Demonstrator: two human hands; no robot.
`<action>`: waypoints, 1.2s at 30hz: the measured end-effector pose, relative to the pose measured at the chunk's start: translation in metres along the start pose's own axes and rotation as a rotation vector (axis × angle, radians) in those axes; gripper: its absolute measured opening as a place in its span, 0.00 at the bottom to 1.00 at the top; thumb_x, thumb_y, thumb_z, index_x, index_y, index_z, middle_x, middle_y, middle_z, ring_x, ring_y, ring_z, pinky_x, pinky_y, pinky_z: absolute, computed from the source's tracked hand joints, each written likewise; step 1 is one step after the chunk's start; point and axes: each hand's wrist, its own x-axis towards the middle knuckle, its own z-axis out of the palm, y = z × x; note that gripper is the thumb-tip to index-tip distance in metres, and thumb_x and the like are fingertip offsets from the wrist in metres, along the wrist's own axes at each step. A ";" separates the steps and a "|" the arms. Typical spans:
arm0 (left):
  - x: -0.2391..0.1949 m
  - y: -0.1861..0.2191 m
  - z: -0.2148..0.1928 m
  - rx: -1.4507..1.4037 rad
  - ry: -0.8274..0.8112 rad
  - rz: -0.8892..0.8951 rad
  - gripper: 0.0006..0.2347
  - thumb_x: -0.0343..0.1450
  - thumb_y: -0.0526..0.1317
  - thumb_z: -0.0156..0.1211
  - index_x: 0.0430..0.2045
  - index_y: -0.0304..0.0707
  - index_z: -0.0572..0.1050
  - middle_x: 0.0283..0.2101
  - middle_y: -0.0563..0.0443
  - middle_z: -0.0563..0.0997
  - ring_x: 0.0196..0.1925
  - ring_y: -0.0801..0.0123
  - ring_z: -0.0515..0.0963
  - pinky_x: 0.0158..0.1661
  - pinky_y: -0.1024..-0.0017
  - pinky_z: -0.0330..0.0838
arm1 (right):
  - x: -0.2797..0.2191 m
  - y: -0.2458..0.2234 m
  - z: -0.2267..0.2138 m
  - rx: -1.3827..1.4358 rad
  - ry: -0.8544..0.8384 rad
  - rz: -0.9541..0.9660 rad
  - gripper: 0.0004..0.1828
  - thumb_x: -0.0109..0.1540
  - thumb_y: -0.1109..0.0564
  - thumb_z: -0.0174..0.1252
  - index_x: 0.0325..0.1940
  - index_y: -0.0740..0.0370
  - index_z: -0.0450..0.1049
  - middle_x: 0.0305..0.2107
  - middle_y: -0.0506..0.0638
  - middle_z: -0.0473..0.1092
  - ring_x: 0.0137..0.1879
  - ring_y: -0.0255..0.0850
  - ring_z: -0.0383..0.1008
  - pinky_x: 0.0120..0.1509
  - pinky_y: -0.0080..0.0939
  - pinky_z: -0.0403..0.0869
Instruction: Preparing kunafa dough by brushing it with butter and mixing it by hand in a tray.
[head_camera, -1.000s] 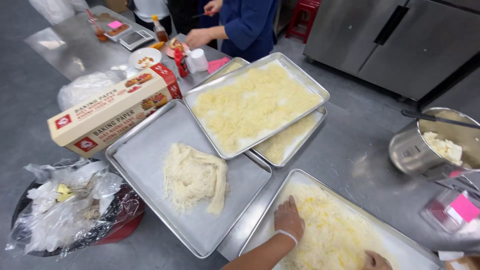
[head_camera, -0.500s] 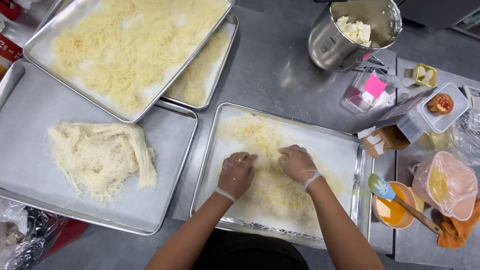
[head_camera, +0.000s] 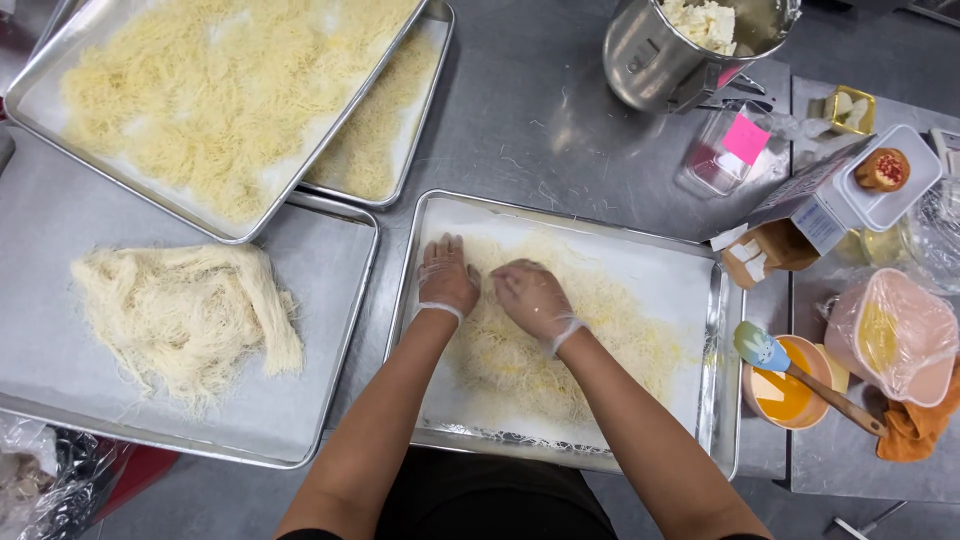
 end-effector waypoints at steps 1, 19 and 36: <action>0.002 0.000 0.006 -0.009 0.001 0.063 0.30 0.71 0.45 0.55 0.68 0.34 0.57 0.73 0.40 0.56 0.74 0.45 0.52 0.68 0.48 0.50 | 0.002 0.009 -0.006 -0.024 0.201 0.026 0.20 0.65 0.48 0.52 0.55 0.59 0.78 0.58 0.59 0.73 0.65 0.53 0.71 0.74 0.49 0.67; -0.051 0.016 0.010 0.045 -0.007 0.152 0.40 0.66 0.54 0.66 0.70 0.37 0.53 0.70 0.36 0.58 0.72 0.44 0.55 0.63 0.45 0.54 | -0.021 0.050 0.008 -0.308 0.076 0.001 0.38 0.64 0.44 0.56 0.76 0.55 0.58 0.69 0.60 0.60 0.74 0.56 0.57 0.76 0.57 0.57; -0.120 0.049 -0.047 -0.402 -0.083 0.109 0.18 0.78 0.49 0.48 0.53 0.33 0.72 0.52 0.38 0.78 0.56 0.48 0.77 0.58 0.58 0.70 | -0.052 0.102 0.095 -0.263 0.099 0.210 0.17 0.69 0.49 0.54 0.52 0.63 0.78 0.57 0.61 0.74 0.66 0.47 0.71 0.90 0.49 0.58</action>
